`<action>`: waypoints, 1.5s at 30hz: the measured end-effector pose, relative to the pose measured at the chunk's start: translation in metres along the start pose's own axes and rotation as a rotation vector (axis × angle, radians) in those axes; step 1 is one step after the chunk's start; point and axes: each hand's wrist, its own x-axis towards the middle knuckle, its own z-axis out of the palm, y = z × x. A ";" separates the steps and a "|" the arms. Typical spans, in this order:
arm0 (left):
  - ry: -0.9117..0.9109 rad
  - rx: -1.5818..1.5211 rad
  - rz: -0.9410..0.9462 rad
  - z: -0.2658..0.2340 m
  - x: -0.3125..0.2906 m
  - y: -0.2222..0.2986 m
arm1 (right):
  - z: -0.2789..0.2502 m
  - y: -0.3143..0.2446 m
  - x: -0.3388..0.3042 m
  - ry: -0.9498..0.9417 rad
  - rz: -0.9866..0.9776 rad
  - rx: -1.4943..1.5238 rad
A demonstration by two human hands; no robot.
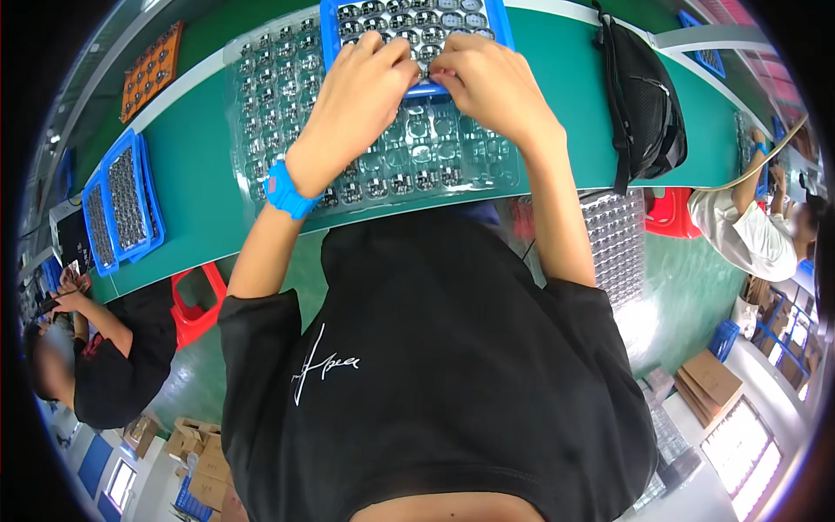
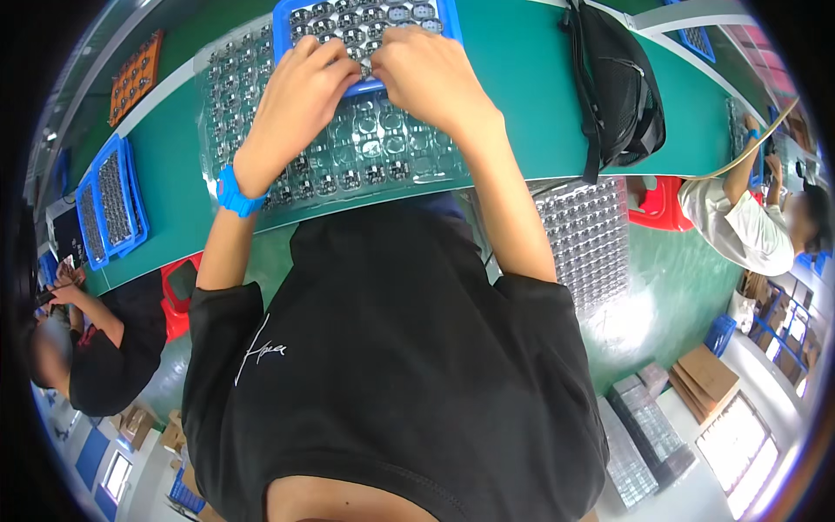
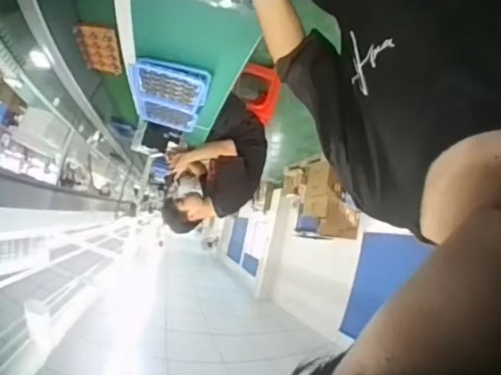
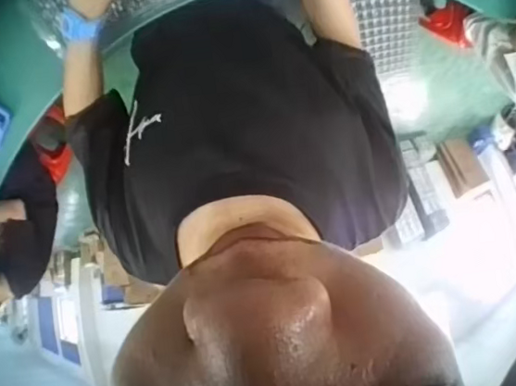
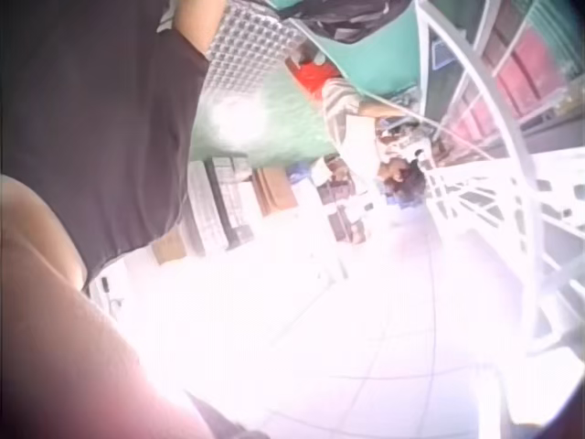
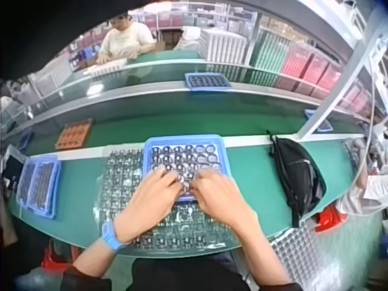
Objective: Sorting small electronic components into plastic organizer trays on an assembly line.
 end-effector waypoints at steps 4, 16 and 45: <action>0.037 -0.004 0.026 0.003 -0.002 0.001 | 0.002 0.003 -0.002 -0.001 -0.010 0.022; 0.111 -0.071 0.012 -0.023 -0.003 0.017 | 0.001 0.001 0.003 -0.060 -0.056 -0.087; 0.001 -0.574 -0.323 -0.034 0.018 0.022 | -0.035 0.068 -0.014 0.207 -0.056 0.308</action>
